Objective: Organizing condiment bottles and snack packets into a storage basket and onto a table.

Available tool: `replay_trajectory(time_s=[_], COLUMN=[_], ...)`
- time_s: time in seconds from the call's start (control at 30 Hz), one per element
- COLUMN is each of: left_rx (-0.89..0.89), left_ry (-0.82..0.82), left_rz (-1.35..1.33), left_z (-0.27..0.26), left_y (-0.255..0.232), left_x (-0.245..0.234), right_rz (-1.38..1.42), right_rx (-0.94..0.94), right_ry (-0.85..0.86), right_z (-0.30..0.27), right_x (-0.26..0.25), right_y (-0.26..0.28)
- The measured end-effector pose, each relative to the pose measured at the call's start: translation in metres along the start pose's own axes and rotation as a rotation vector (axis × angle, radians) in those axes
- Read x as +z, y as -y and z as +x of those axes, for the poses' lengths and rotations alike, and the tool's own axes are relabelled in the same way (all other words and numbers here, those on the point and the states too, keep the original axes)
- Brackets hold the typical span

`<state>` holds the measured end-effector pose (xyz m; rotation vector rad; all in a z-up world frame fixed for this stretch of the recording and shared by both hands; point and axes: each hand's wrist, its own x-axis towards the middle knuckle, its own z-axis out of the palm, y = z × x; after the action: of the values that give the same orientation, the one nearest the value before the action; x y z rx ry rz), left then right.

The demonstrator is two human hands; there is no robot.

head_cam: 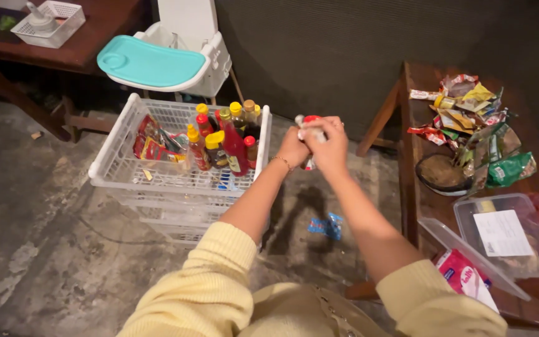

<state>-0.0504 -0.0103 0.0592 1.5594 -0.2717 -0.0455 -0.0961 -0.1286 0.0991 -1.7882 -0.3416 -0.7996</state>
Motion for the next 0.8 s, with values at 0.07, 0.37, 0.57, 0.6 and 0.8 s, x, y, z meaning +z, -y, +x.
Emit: replay_trajectory(time_s=[0.07,0.37,0.57,0.6,0.8], left_rx=[0.125,0.141,0.147,0.293,0.168], left_ry=[0.006,-0.036,-0.075,-0.071,-0.158], left_rz=[0.046,0.218,0.496,0.613,0.619], left_z=[0.011,-0.003,-0.007,0.001,-0.005], left_y=[0.023,0.035,0.034,0.049,0.032], left_x=[0.002,-0.026,-0.025,-0.027,-0.029], right_rz=[-0.112,0.328,-0.005,-0.216,-0.272], right_rx=[-0.054,0.416,0.229,0.027,0.102], right_ry=[-0.022,-0.221,0.191,0.276,0.61], right_z=[-0.004,0.003,0.014,0.02,0.039], right_x=[0.005,-0.005,-0.004,-0.003,-0.006], right_y=[0.002,-0.043,-0.044,-0.048,-0.029])
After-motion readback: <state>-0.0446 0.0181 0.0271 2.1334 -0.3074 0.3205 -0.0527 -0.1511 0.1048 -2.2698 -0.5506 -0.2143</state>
